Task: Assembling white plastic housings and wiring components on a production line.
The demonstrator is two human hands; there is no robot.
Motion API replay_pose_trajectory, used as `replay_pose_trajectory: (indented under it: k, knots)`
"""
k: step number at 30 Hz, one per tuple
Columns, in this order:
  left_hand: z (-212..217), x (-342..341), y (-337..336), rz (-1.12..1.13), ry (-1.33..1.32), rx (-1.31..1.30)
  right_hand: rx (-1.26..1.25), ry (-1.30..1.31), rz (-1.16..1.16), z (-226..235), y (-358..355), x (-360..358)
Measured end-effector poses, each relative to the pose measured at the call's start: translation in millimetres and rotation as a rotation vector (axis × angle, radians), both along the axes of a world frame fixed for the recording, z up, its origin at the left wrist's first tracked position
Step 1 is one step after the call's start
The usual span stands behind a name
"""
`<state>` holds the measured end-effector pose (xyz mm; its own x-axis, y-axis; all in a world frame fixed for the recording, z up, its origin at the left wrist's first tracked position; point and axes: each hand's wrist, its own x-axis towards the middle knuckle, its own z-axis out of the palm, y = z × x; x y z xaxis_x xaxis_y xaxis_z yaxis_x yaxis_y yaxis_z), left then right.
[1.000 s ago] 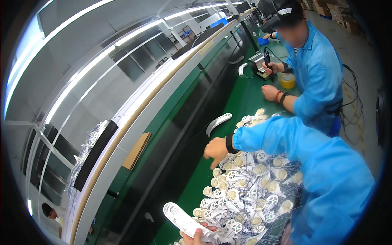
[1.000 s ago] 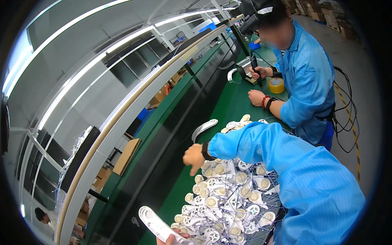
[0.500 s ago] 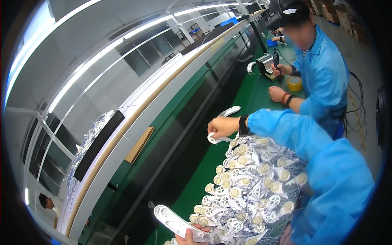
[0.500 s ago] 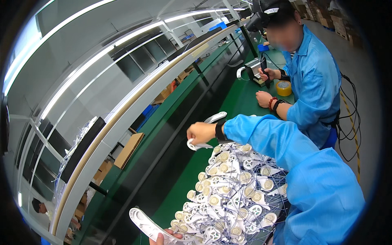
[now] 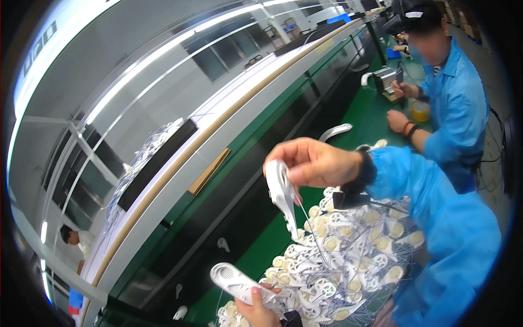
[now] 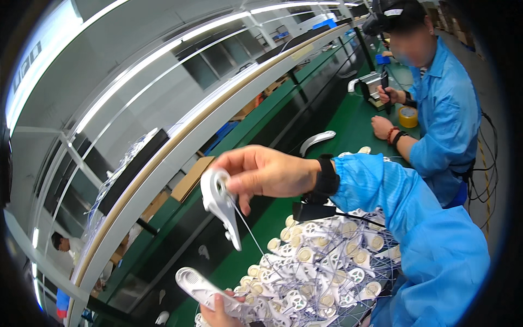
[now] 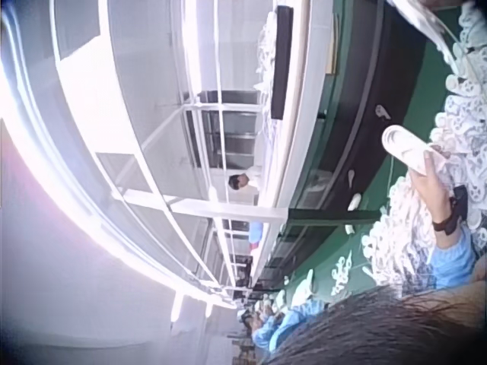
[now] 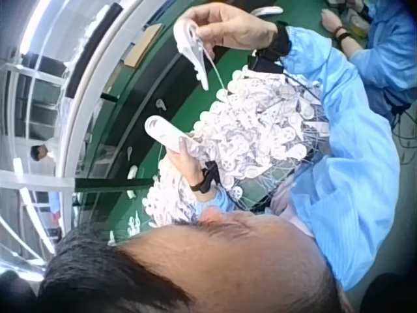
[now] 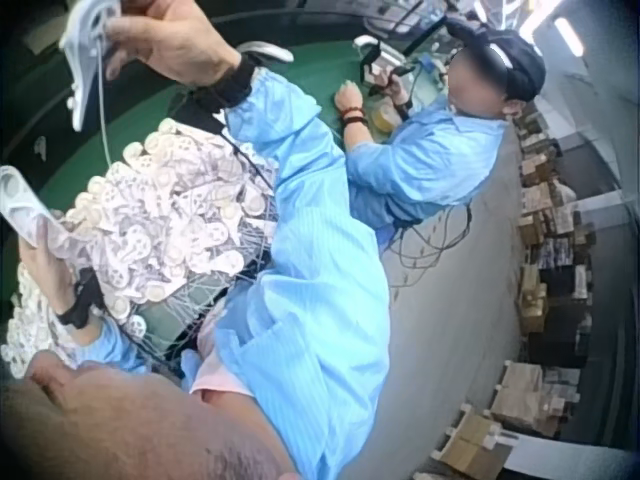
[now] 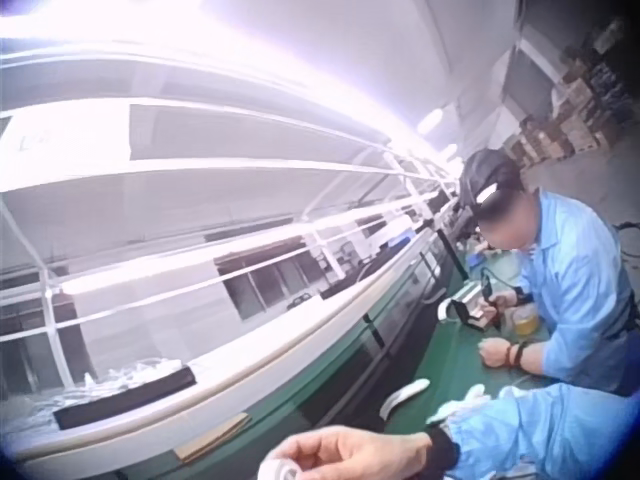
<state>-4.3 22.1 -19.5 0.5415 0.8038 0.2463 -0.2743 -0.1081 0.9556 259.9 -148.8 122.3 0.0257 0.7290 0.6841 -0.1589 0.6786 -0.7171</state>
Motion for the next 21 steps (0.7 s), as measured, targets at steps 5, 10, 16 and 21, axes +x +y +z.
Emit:
replay_pose_trajectory:
  k: [5,10,16,21]
  knots:
    - [-0.2,0.6,-8.3,0.009,0.116,0.2,-0.289,-0.172,-0.073,-33.4,29.0,-49.7]
    - [-0.5,-0.5,-7.8,-0.032,0.074,0.23,-0.266,-0.407,-0.307,-51.0,58.3,-77.7]
    - [9.6,-0.6,-9.6,-0.031,0.115,0.299,-0.242,-0.472,-0.397,-53.6,80.6,-80.9]
    - [13.8,0.2,-11.7,-0.023,0.133,0.32,-0.269,-0.521,-0.45,-59.6,85.4,-82.6]
